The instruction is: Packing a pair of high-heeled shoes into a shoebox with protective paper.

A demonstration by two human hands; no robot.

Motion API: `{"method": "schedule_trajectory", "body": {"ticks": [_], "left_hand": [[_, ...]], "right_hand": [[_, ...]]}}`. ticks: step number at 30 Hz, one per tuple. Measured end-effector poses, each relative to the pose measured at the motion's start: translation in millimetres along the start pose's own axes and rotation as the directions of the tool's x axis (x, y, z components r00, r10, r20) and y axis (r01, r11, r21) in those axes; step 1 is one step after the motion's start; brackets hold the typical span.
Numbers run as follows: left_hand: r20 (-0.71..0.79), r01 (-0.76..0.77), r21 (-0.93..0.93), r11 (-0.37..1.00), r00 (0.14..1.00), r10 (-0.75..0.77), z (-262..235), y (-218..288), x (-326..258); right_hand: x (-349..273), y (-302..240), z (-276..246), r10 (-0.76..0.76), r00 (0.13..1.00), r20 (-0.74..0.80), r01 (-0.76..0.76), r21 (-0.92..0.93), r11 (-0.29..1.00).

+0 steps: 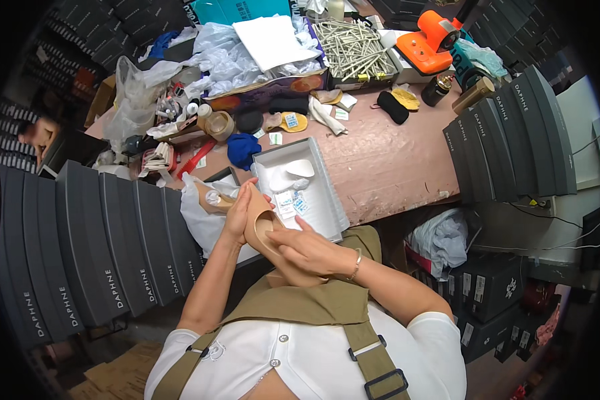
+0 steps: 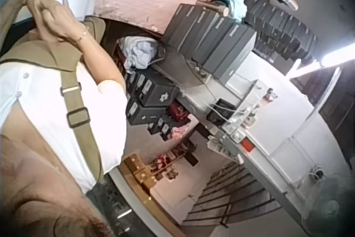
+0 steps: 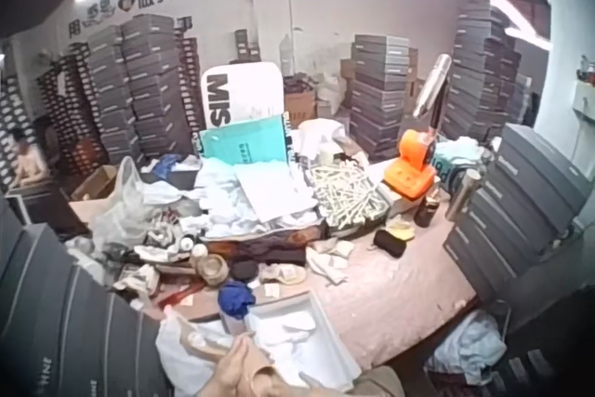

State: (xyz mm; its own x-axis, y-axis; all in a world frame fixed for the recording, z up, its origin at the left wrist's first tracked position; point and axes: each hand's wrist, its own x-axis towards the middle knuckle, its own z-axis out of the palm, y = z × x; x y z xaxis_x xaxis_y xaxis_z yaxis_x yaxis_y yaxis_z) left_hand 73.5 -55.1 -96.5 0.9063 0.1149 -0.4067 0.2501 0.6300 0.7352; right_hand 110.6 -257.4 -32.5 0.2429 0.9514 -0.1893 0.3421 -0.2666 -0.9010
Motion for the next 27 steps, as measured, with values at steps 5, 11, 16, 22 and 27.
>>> {"method": "schedule_trajectory", "body": {"ticks": [5,11,16,22,27], "left_hand": [[-0.068,0.006,0.040,0.999,0.998,-0.004,-9.0,-11.2,10.4],[-0.109,0.014,0.006,1.000,0.994,-0.013,-13.6,5.4,-6.0],[-0.162,0.018,-0.336,0.942,0.984,-0.076,44.1,-30.3,-72.2],[-0.171,0.060,-0.510,0.858,0.971,-0.170,23.0,-27.0,-66.9],[-0.121,0.106,-0.552,0.827,0.971,-0.205,13.0,-22.5,-60.8]], "right_hand": [[62.1,17.4,3.7,0.090,0.982,0.167,-0.043,-0.266,0.963],[72.9,19.8,25.5,0.027,0.999,-0.045,-0.030,-0.068,0.997],[47.8,5.5,2.9,0.111,0.984,-0.142,-0.129,-0.128,0.983],[19.5,19.5,-31.5,0.094,0.993,0.073,-0.106,0.167,0.980],[77.2,139.4,-68.2,-0.219,0.918,-0.331,-0.248,-0.909,0.336]]}}
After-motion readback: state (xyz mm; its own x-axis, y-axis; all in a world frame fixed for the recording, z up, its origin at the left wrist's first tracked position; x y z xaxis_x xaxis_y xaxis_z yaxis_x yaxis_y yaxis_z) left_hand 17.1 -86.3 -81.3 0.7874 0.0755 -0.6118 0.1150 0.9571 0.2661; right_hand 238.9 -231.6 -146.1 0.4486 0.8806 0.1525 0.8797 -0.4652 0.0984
